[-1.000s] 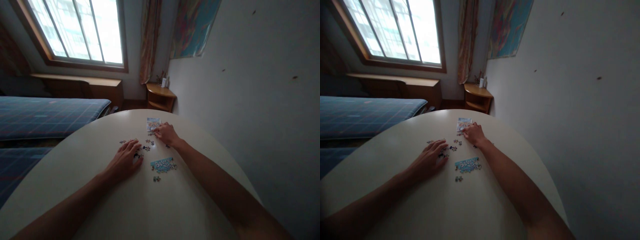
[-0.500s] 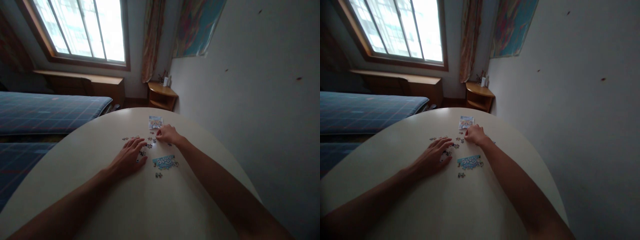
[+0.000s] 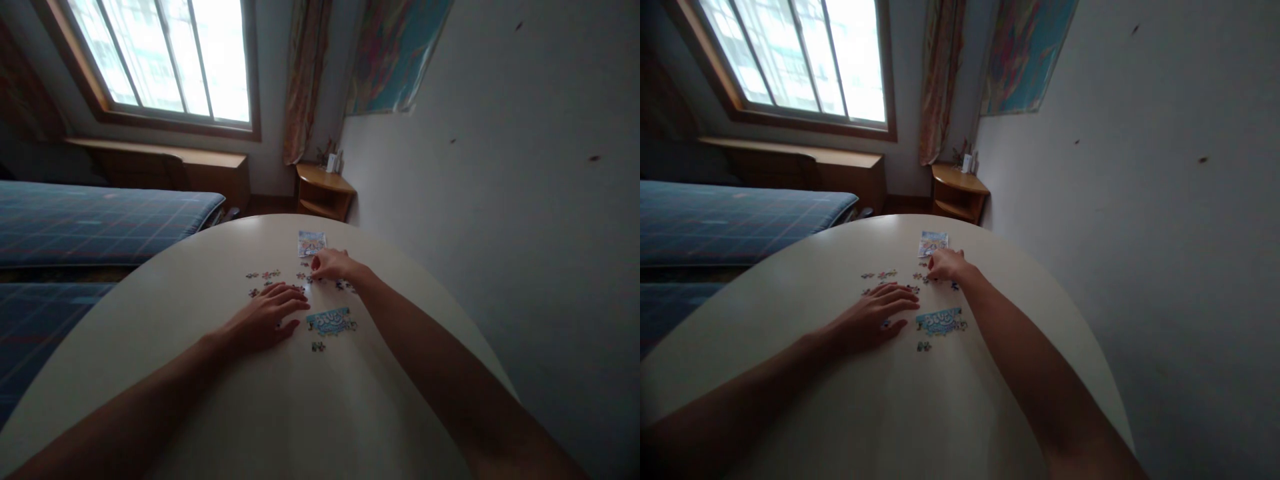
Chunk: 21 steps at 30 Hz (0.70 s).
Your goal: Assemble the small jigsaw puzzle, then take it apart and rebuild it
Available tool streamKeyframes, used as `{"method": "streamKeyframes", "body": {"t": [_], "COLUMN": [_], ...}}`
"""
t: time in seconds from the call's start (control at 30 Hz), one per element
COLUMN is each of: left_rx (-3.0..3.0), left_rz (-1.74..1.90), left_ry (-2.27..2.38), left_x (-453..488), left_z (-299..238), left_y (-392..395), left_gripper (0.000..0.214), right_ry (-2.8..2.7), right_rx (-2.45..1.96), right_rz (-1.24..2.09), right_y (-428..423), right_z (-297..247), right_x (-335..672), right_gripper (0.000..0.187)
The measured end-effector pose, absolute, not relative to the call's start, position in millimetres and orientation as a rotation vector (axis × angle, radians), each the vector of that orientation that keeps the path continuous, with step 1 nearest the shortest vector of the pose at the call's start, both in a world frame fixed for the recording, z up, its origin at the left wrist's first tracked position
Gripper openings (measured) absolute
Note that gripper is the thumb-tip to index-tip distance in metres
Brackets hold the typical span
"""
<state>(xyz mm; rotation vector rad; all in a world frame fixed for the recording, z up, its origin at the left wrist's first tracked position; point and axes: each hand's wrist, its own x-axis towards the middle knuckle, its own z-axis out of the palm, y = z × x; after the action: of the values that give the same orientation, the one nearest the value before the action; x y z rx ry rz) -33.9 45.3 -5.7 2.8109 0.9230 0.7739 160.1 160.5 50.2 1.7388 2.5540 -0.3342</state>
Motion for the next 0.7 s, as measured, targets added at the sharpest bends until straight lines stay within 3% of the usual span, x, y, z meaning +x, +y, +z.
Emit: {"method": "streamKeyframes", "body": {"t": [0.17,0.4,0.53,0.7], "left_rx": [2.828,2.808,2.807,2.833], "left_rz": [0.775,0.748,0.764,0.827], "left_ry": [0.883,0.878,0.815,0.702], "left_x": [-33.4,-32.5,-32.1,-31.5], "left_z": [-6.6,-8.3,-8.5,-8.6], "left_y": [46.7,48.0,49.3,50.6], "left_gripper": [0.027,0.021,0.021,0.021], "right_ry": [2.698,3.014,2.914,2.75], "right_rx": [1.77,1.903,2.188,2.162], "right_rz": [-0.31,-0.435,-0.376,-0.256], "right_y": [133.2,78.0,68.6,76.5], "right_z": [54.9,42.9,26.8,13.6], "right_x": [170.1,206.0,236.0,259.9], "right_gripper": [0.022,0.014,0.018,0.02]}}
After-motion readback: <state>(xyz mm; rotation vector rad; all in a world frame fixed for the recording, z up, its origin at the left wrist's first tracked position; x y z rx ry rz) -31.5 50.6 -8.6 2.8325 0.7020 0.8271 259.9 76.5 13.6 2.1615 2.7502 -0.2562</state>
